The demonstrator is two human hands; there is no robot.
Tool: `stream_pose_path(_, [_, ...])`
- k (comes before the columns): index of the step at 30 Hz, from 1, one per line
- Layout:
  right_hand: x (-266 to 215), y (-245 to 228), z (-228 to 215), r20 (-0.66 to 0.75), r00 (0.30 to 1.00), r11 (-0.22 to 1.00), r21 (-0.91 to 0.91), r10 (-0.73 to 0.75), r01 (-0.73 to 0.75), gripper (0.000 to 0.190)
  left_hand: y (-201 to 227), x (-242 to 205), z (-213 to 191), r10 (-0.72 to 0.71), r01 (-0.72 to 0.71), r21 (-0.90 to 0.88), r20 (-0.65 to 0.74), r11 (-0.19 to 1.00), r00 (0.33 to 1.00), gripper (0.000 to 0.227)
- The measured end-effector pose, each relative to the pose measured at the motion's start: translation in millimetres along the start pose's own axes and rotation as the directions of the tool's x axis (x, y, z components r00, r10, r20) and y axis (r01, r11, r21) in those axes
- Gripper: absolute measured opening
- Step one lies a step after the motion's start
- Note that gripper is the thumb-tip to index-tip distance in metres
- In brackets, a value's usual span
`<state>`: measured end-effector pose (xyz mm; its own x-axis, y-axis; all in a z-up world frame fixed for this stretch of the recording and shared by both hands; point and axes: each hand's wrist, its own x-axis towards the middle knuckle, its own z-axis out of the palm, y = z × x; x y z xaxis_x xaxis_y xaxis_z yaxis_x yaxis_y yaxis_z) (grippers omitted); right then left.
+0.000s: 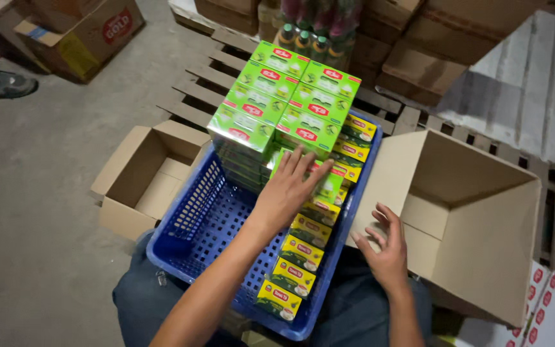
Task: The person transfers small green and yellow boxes from a blue plastic basket into a larger cardboard box. They arrange the boxes in neat rows within the larger box, filling it up.
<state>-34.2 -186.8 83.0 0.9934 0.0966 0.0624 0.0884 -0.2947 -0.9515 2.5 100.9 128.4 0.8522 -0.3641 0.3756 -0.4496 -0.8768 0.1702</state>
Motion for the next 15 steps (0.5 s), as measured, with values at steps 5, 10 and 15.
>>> stream_pose_path(5, [-0.2, -11.9, 5.5, 0.020, 0.999, 0.992, -0.123, -0.035, 0.038, 0.076, -33.3, 5.7, 30.2, -0.013, 0.016, 0.092, -0.027, 0.996, 1.000, 0.076])
stream_pose_path(10, [3.5, 2.6, 5.3, 0.046, 0.997, 0.972, -0.226, -0.056, 0.065, 0.055, -45.2, 8.4, 41.8, -0.061, 0.056, 0.051, 0.096, 0.997, 0.994, 0.105])
stream_pose_path(15, [4.3, 2.3, 6.4, 0.035, 0.999, 0.979, -0.203, -0.019, 0.026, 0.051, -45.5, 6.4, 36.9, -0.029, 0.021, 0.075, 0.097, 0.997, 0.995, 0.098])
